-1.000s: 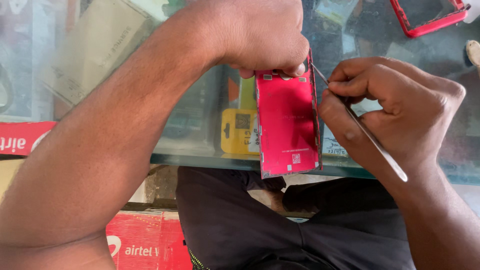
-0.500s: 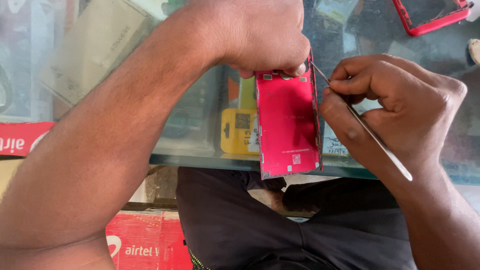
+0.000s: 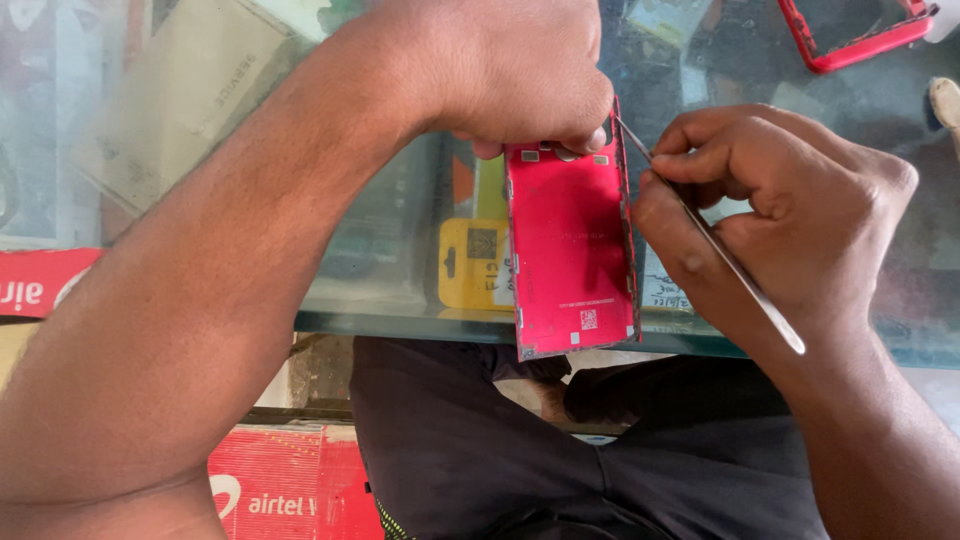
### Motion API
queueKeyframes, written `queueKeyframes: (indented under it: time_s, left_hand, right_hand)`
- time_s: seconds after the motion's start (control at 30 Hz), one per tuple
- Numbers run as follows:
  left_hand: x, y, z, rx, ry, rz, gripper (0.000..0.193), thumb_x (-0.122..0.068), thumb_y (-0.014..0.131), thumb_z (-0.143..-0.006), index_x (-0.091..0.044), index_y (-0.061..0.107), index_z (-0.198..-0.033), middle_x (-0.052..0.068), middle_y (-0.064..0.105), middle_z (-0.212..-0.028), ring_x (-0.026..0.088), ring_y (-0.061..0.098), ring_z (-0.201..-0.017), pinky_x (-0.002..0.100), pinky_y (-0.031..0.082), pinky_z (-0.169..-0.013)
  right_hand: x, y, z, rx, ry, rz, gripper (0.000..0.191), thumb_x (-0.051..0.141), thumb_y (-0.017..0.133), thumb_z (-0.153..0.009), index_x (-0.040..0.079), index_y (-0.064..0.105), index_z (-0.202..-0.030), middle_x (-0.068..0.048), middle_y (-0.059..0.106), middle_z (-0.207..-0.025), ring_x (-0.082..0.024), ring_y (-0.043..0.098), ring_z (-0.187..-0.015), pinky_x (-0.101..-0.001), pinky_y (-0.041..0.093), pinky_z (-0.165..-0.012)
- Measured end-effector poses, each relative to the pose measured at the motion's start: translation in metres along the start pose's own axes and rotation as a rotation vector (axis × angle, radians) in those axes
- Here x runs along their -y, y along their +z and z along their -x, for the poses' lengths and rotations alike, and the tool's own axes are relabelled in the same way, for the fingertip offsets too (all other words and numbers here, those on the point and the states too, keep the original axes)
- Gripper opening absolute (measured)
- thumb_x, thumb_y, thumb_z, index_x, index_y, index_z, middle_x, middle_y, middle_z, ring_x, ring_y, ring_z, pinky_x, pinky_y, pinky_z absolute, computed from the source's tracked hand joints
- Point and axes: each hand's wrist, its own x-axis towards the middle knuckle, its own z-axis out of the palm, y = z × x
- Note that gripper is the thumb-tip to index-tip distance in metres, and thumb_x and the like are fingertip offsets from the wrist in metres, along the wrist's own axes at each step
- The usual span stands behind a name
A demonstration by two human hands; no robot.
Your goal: The person uses a metal prying tool to carefully separate the red back cover from the smartphone frame. They work along the edges to release adhesive, then lift and remove the back cover, exposing the internal components.
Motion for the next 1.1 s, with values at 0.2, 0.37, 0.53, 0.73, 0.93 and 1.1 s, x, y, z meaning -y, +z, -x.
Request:
queueKeyframes:
  time_s: [0.2,0.37,0.53,0.73,0.93,1.1]
  left_hand:
    - [0.0001,-0.0004,-0.0004,0.013,0.041,-0.047,0.038,-0.044,0.068,-0.095,-0.01,0.077,-0.079,0.009,0.072,-0.066,0.016,0.07,-0.052,0.032,0.056,-0.05]
    - [-0.0003,0.0002,-0.0007,-0.006,0.015,-0.019,0.035,-0.038,0.068,-0.093,-0.009,0.077,-0.076,0.01,0.072,-0.064,0.016,0.071,-0.051,0.032,0.057,-0.049]
    - [-0.0007,0.0002,-0.0006,0.011,0.008,-0.019,0.035,-0.04,0.068,-0.094,-0.01,0.077,-0.078,0.008,0.072,-0.066,0.015,0.071,-0.052,0.032,0.057,-0.05]
    - [-0.0001,-0.001,-0.0006,0.011,0.016,-0.046,0.036,-0.04,0.069,-0.094,-0.01,0.078,-0.078,0.009,0.072,-0.065,0.016,0.071,-0.053,0.032,0.056,-0.051]
    - [-0.0011,0.0005,0.0005,-0.005,0.027,-0.08,0.038,-0.045,0.068,-0.096,-0.012,0.078,-0.08,0.009,0.072,-0.066,0.016,0.07,-0.052,0.032,0.056,-0.051]
    - [0.0,0.0008,-0.0017,0.006,0.04,-0.071,0.037,-0.044,0.068,-0.096,-0.012,0.078,-0.081,0.008,0.073,-0.066,0.015,0.07,-0.052,0.032,0.056,-0.05]
  right_hand:
    - [0.0014,-0.0019,0.001,-0.004,0.022,-0.029,0.01,-0.007,0.076,-0.092,-0.009,0.067,-0.09,-0.016,0.073,-0.097,-0.016,0.073,-0.082,-0.0251,0.06,-0.073]
    - [-0.0006,-0.0019,-0.001,0.019,-0.026,0.007,0.011,-0.007,0.076,-0.093,-0.01,0.066,-0.089,-0.017,0.073,-0.098,-0.017,0.074,-0.084,-0.0256,0.059,-0.073]
    - [-0.0014,-0.0014,0.002,0.004,0.017,-0.051,0.011,-0.006,0.075,-0.095,-0.009,0.066,-0.09,-0.015,0.073,-0.099,-0.015,0.074,-0.084,-0.0233,0.06,-0.075]
    - [-0.0032,-0.0013,0.0025,0.0,-0.007,-0.004,0.011,-0.008,0.077,-0.091,-0.009,0.067,-0.091,-0.017,0.073,-0.099,-0.016,0.073,-0.084,-0.0245,0.059,-0.071]
    - [-0.0009,-0.0023,-0.0018,0.008,-0.072,0.076,0.014,-0.009,0.08,-0.087,-0.01,0.066,-0.087,-0.019,0.073,-0.097,-0.02,0.073,-0.082,-0.0289,0.058,-0.071]
    - [0.0027,-0.0036,-0.0041,0.014,-0.056,0.019,0.01,-0.008,0.077,-0.091,-0.009,0.067,-0.091,-0.016,0.073,-0.099,-0.016,0.073,-0.082,-0.0243,0.059,-0.073]
